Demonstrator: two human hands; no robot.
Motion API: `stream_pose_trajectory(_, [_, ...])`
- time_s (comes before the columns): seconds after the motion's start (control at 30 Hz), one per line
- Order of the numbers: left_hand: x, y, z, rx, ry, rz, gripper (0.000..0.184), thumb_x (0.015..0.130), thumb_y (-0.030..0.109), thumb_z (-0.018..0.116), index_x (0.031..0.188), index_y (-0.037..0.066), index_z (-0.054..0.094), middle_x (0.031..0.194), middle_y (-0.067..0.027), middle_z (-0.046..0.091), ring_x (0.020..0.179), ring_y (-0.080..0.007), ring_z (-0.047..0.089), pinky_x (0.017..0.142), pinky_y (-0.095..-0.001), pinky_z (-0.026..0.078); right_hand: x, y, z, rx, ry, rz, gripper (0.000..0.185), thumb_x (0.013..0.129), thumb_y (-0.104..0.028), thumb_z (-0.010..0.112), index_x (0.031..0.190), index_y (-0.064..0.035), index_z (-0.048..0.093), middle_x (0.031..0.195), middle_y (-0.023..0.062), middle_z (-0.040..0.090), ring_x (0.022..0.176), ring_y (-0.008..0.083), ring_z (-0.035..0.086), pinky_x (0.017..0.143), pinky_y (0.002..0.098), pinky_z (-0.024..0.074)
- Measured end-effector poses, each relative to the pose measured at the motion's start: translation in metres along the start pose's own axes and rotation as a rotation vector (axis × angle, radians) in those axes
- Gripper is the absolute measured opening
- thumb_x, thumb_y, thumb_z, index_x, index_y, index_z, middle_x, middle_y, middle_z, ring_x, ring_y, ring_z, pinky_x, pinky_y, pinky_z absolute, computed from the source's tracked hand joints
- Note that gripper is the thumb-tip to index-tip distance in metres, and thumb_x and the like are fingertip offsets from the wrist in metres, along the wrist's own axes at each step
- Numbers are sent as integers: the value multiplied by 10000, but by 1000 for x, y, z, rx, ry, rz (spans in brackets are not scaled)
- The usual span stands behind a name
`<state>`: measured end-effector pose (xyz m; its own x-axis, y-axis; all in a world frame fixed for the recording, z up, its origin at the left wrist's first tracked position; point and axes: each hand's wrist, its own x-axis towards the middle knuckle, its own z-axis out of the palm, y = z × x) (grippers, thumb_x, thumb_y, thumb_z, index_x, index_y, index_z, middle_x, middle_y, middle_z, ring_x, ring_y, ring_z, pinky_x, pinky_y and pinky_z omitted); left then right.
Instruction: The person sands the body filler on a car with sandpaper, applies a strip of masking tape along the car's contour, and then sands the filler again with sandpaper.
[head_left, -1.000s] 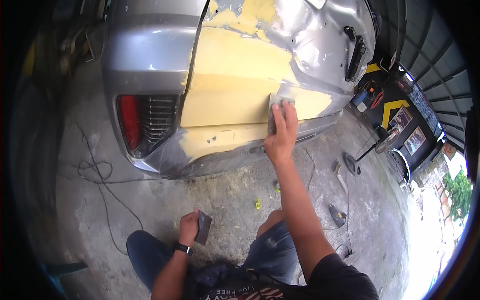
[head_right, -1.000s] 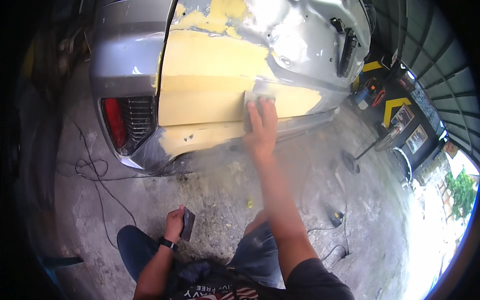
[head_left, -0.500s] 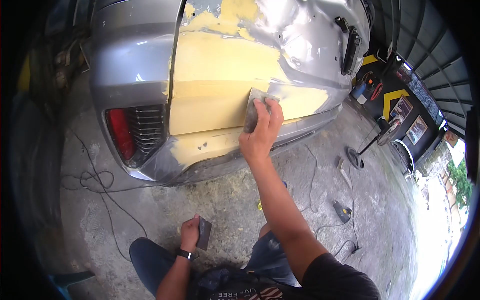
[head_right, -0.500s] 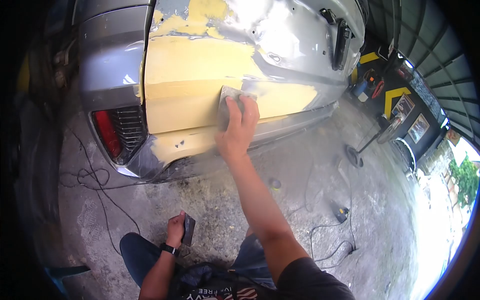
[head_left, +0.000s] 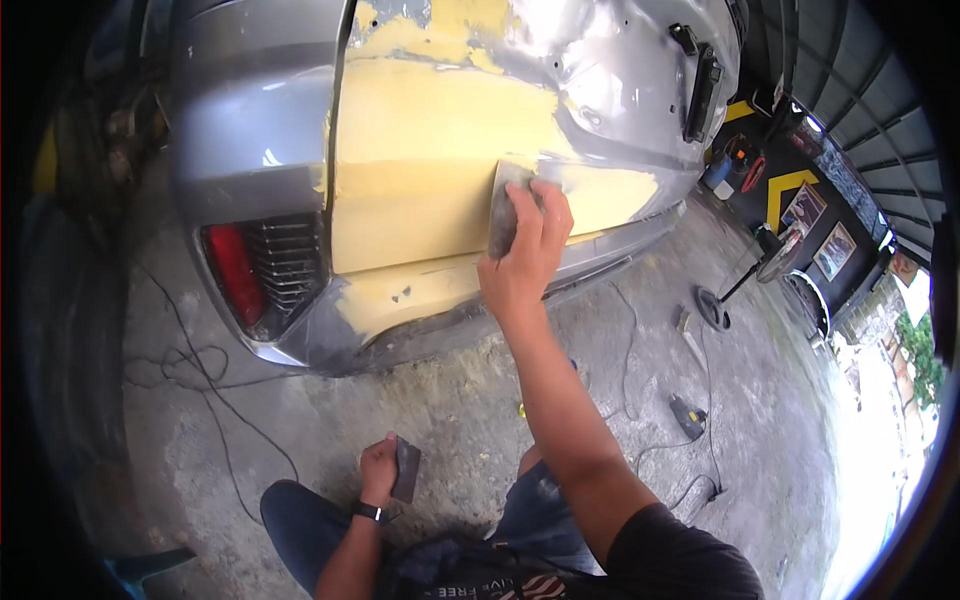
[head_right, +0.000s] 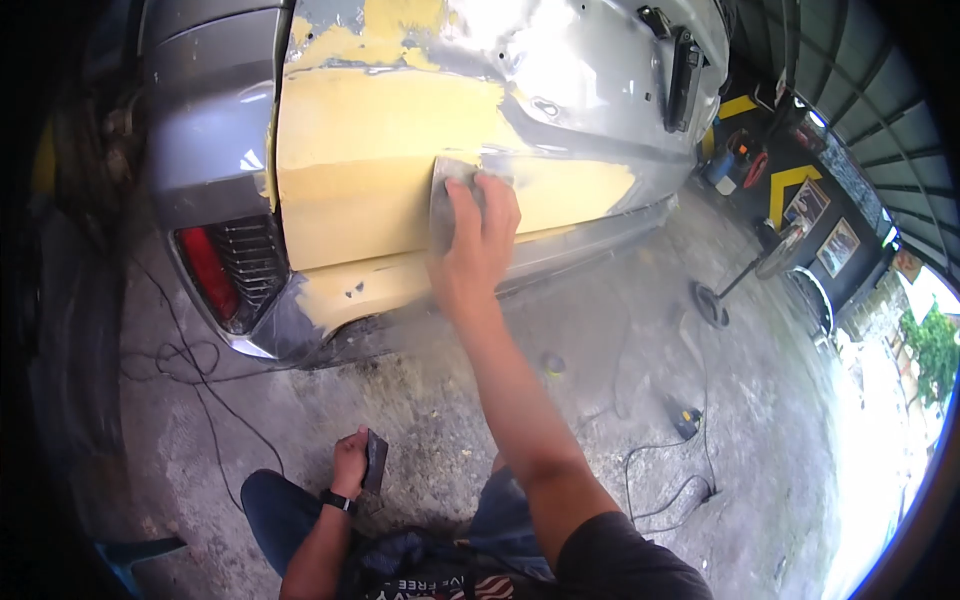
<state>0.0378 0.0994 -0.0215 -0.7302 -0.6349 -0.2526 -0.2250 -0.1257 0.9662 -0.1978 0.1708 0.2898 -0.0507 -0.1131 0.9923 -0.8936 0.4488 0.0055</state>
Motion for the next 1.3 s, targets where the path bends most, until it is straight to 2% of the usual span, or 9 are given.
stream_pose_trajectory(0.13, [2,-10,0,40,19,-8,538,1051,397,593,655,39,525,620,48,416,615,-86,353,559,-336,324,-6,0,-4,-40,-8,-4,599,678,129,657,1248,-45,603,1344,200,509,1254,428,478,1069,502,393])
stream_pose_trajectory(0.53, [7,-18,-4,-22,-8,-10,542,1050,389,582,694,-15,521,634,42,421,641,-91,360,571,-344,349,3,7,-9,-51,-17,-15,597,702,128,638,1269,-56,604,1333,195,533,1260,422,487,1083,491,393])
stream_pose_trajectory(0.63, [-1,-4,-3,-26,-35,-10,540,1048,397,584,694,-6,526,641,44,424,649,-88,363,577,-341,351,51,11,-13,-93,131,-59,615,694,135,671,1268,-76,612,1328,178,534,1254,403,507,1067,474,422])
stream_pose_trajectory(0.73, [-2,-7,1,-10,1,-29,540,1045,408,588,687,7,540,642,45,434,646,-85,367,577,-338,358,79,17,-55,-91,239,-59,472,880,129,561,1319,-43,591,1347,180,577,1289,359,524,1118,431,398])
stream_pose_trajectory(0.87, [14,-23,-2,-104,-21,14,542,1041,422,589,682,18,557,635,41,448,633,-87,371,574,-341,367,-11,84,-121,-343,270,38,456,977,4,541,1427,-47,487,1414,127,535,1298,317,520,1009,446,490])
stream_pose_trajectory(0.9, [16,-20,-3,-119,-16,-9,542,1041,424,589,682,19,556,636,39,451,633,-88,372,575,-341,371,-62,129,-137,-17,180,485,459,998,-34,520,1452,-54,457,1429,118,518,1289,301,524,951,433,520])
stream_pose_trajectory(0.97, [17,-19,-1,-134,-16,-31,543,1040,427,588,683,20,555,637,37,455,633,-90,373,576,-341,375,-150,192,-164,227,112,1021,438,1028,-99,497,1462,-64,453,1427,102,518,1251,266,547,839,403,572])
stream_pose_trajectory(1.2, [14,-24,0,-26,-91,7,502,1053,417,575,701,61,607,627,60,478,600,-67,394,564,-312,362,-40,81,-147,378,0,1151,375,1010,-118,584,1379,-55,579,1179,58,661,1043,217,661,697,400,623])
stream_pose_trajectory(1.3, [11,-20,1,-24,-69,-7,508,1053,414,574,698,51,603,634,60,483,606,-70,401,571,-314,366,22,41,-130,180,-236,986,400,960,-15,613,1358,-52,613,1170,75,691,1027,245,687,811,397,603])
